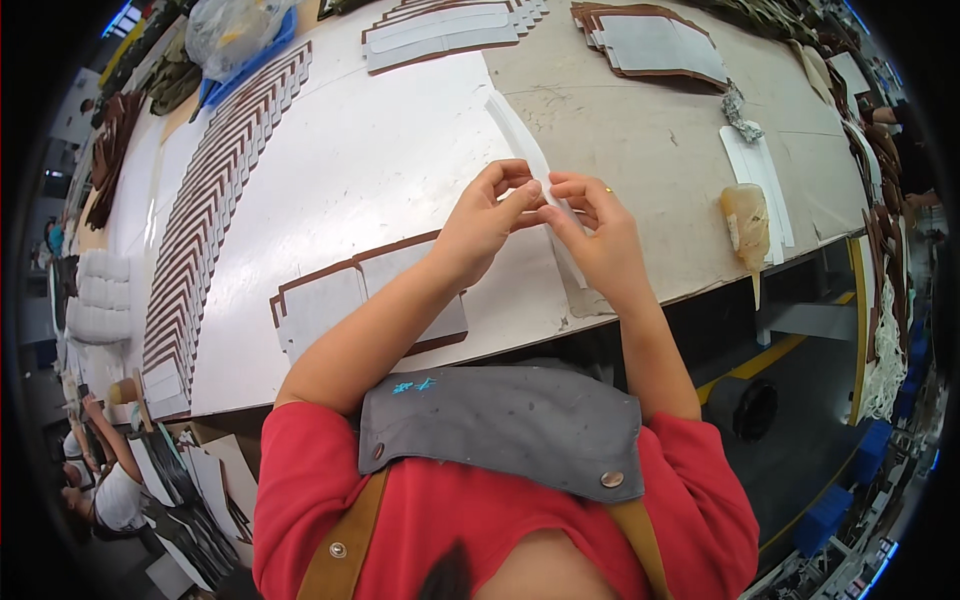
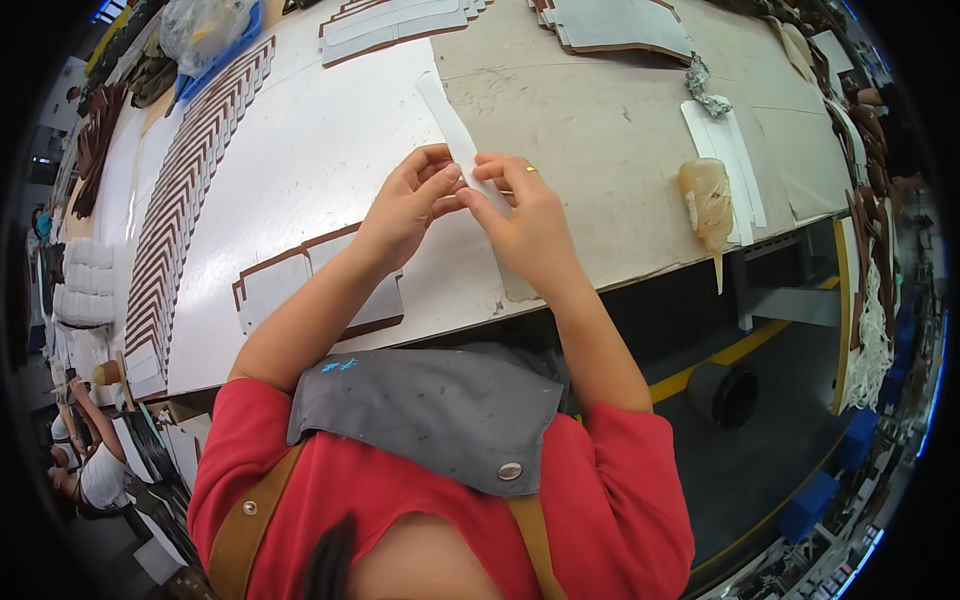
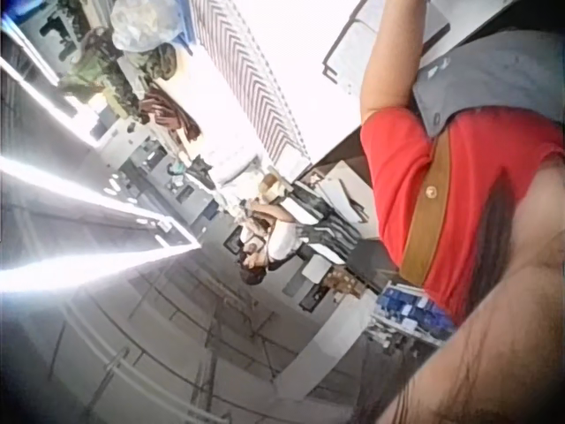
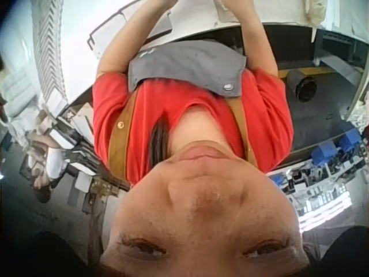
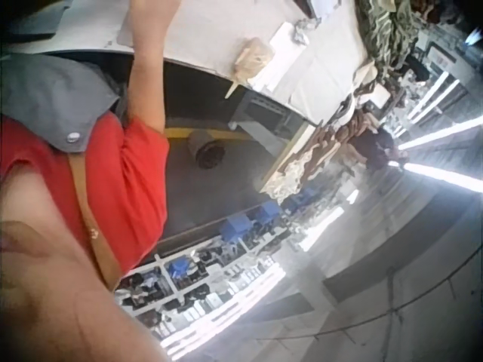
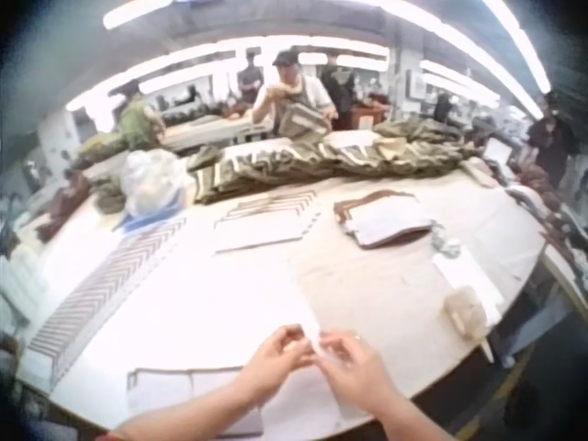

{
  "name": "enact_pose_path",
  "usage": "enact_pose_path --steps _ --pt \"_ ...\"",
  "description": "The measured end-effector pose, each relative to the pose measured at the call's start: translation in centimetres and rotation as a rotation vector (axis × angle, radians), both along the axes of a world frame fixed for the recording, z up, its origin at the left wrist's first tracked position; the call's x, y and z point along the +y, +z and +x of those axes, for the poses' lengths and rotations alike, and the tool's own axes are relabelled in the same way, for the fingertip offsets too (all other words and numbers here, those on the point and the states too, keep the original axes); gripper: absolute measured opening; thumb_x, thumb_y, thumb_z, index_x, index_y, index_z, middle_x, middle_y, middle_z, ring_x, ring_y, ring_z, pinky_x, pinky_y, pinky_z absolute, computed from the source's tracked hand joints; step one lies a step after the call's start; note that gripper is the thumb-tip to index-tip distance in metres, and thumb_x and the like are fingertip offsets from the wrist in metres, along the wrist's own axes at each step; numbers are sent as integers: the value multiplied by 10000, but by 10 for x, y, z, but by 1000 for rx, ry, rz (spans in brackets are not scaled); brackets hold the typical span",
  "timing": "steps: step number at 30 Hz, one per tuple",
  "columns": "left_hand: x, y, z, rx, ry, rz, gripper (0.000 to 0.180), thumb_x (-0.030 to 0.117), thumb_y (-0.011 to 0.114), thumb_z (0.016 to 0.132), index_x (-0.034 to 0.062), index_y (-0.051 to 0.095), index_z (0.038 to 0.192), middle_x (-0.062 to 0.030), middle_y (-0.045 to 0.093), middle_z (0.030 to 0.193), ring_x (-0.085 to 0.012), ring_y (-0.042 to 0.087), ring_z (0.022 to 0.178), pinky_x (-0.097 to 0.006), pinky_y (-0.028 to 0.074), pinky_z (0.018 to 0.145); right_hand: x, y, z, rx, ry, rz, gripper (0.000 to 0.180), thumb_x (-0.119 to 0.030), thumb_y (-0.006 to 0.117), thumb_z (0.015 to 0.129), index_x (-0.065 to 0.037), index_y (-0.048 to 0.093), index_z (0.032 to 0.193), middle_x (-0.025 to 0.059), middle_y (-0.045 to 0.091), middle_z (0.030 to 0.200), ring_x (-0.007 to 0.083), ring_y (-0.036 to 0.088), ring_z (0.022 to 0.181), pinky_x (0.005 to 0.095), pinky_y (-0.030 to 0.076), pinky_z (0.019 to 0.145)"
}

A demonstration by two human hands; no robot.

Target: The person assembles face masks by applying glue to white filter strips and attaching them to brown mask frames. They repeatedly pick up frames, apply adhesive, place the filter, and stack the completed units on the table.

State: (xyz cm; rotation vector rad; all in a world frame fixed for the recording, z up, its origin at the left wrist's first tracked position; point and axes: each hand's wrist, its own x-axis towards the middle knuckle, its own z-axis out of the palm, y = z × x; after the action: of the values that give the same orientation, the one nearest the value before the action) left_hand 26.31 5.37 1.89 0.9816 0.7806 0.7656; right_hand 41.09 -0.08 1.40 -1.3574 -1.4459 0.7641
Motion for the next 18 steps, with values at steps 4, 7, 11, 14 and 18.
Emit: enact_pose_path --steps 4,7,11,14,18 --pt "-5 -2 -5 -69 34 -20 395 198 558 905 -24 421 1203 -87 513 1044 -146 533 991 -319 461 892 -2 2 -7 321 38 -96 227 -135 638 847 0 538 1000 136 568 1158 197 598 938 318 484 845" --pt "-6 -1 -6 -86 52 -19 389 196 561 903 -22 426 1196 -86 510 1047 -147 534 984 -318 466 882 -3 2 -11 348 39 -78 239 -127 640 846 9 529 1009 149 551 1181 188 598 938 311 481 856" --pt "-5 0 -8 -98 41 1 380 197 563 901 -25 435 1182 -89 499 1068 -145 532 982 -310 477 861 -5 4 -16 315 29 -53 257 -119 642 842 7 518 1028 153 535 1196 198 601 948 314 478 866" --pt "-6 0 -9 -103 43 9 373 194 562 901 -28 439 1174 -92 493 1080 -145 533 978 -305 483 851 -5 3 -18 294 24 -41 263 -116 645 839 3 514 1034 149 539 1181 210 604 957 323 474 875" --pt "-6 -1 -9 -104 53 27 369 184 559 899 -32 439 1173 -94 489 1084 -146 536 956 -304 485 851 -5 2 -19 318 25 -40 263 -113 644 839 -1 513 1038 147 538 1176 222 604 971 332 471 881"
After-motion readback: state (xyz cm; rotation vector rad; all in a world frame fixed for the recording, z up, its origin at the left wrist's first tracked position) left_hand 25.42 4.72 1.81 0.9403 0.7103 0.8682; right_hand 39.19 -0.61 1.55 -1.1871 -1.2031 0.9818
